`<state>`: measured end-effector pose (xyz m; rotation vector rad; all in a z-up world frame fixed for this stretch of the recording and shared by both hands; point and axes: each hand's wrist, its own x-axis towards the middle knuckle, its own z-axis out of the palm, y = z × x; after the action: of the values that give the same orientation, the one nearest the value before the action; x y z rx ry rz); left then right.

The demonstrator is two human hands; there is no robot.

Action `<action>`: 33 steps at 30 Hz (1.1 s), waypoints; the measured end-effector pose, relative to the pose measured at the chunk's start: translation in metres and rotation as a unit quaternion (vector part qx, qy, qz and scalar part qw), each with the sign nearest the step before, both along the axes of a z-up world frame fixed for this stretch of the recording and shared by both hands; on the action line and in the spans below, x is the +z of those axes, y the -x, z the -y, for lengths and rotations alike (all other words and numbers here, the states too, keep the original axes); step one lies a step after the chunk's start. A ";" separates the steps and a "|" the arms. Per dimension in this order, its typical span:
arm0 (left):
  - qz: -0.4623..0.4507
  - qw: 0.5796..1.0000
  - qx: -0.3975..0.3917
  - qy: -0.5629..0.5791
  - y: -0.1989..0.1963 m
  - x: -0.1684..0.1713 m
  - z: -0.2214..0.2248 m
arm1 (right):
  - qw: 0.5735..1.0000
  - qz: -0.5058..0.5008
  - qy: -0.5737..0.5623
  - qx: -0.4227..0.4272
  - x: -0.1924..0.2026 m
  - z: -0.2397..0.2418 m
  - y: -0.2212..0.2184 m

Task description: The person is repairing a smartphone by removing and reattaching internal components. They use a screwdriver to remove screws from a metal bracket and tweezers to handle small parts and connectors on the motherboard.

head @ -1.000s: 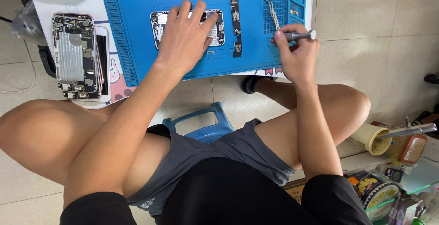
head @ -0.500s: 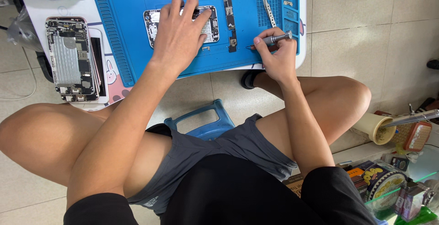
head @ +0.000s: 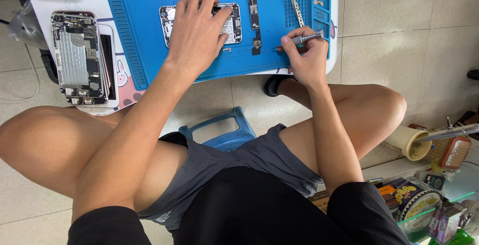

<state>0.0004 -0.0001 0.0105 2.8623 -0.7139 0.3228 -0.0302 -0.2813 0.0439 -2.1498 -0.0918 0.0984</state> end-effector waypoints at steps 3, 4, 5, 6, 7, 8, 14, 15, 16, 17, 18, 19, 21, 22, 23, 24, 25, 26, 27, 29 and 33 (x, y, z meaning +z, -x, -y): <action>0.008 0.995 -0.012 0.094 0.001 0.014 0.006 | 0.999 0.019 -0.025 -0.016 -0.001 0.002 -0.003; 0.009 0.995 -0.012 0.095 0.003 0.019 0.017 | 0.999 0.019 -0.024 -0.016 0.000 0.004 -0.004; -0.021 0.989 -0.019 0.147 0.006 0.024 0.027 | 0.999 0.042 -0.018 -0.030 0.000 0.006 -0.006; -0.051 0.979 -0.025 0.198 0.009 0.030 0.037 | 0.997 0.064 -0.010 -0.043 0.000 0.008 -0.008; -0.052 0.979 -0.024 0.197 0.013 0.027 0.047 | 0.997 0.064 -0.011 -0.043 -0.001 0.009 -0.011; -0.044 0.983 -0.057 0.168 0.017 0.024 0.057 | 0.996 0.061 -0.022 -0.059 -0.001 0.011 -0.014; 0.047 0.992 -0.097 0.070 0.024 0.008 0.089 | 0.993 0.061 -0.042 -0.096 0.010 0.008 -0.019; 0.069 0.991 -0.101 0.048 0.024 0.008 0.090 | 0.992 0.066 -0.044 -0.097 0.011 0.008 -0.018; 0.068 0.991 -0.103 0.048 0.024 0.004 0.092 | 0.992 0.064 -0.044 -0.099 0.012 0.009 -0.017; 0.070 0.992 -0.098 0.035 0.024 0.001 0.094 | 0.992 0.062 -0.047 -0.099 0.012 0.009 -0.017; 0.073 0.993 -0.094 0.023 0.024 -0.002 0.095 | 0.992 0.060 -0.051 -0.099 0.013 0.009 -0.016; 0.072 0.993 -0.095 0.022 0.024 -0.001 0.097 | 0.992 0.060 -0.052 -0.100 0.014 0.010 -0.016; 0.081 0.992 -0.094 0.004 0.025 0.001 0.098 | 0.992 0.071 -0.046 -0.090 0.014 0.011 -0.016; 0.079 0.992 -0.095 0.003 0.027 0.003 0.101 | 0.992 0.070 -0.046 -0.090 0.015 0.011 -0.014; 0.076 0.992 -0.096 -0.016 0.028 0.004 0.103 | 0.992 0.069 -0.047 -0.091 0.015 0.011 -0.014; 0.074 0.992 -0.098 -0.036 0.029 0.006 0.104 | 0.992 0.068 -0.048 -0.091 0.016 0.010 -0.014; 0.073 0.992 -0.096 -0.037 0.030 0.006 0.106 | 0.992 0.068 -0.049 -0.090 0.017 0.010 -0.014; 0.094 0.990 -0.095 -0.042 0.032 0.006 0.108 | 0.992 0.065 -0.051 -0.091 0.017 0.010 -0.013; 0.113 0.988 -0.093 -0.046 0.033 0.006 0.110 | 0.992 0.063 -0.053 -0.092 0.017 0.009 -0.013; 0.120 0.986 -0.088 -0.075 0.035 0.004 0.112 | 0.992 0.067 -0.054 -0.092 0.018 0.007 -0.013; 0.113 0.973 -0.094 -0.180 0.037 0.002 0.114 | 0.991 0.084 -0.054 -0.089 0.021 0.004 -0.013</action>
<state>-0.0370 -0.1142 0.0126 3.0869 -1.1882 0.5481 -0.0173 -0.2854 0.0647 -2.0440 -0.0011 -0.1875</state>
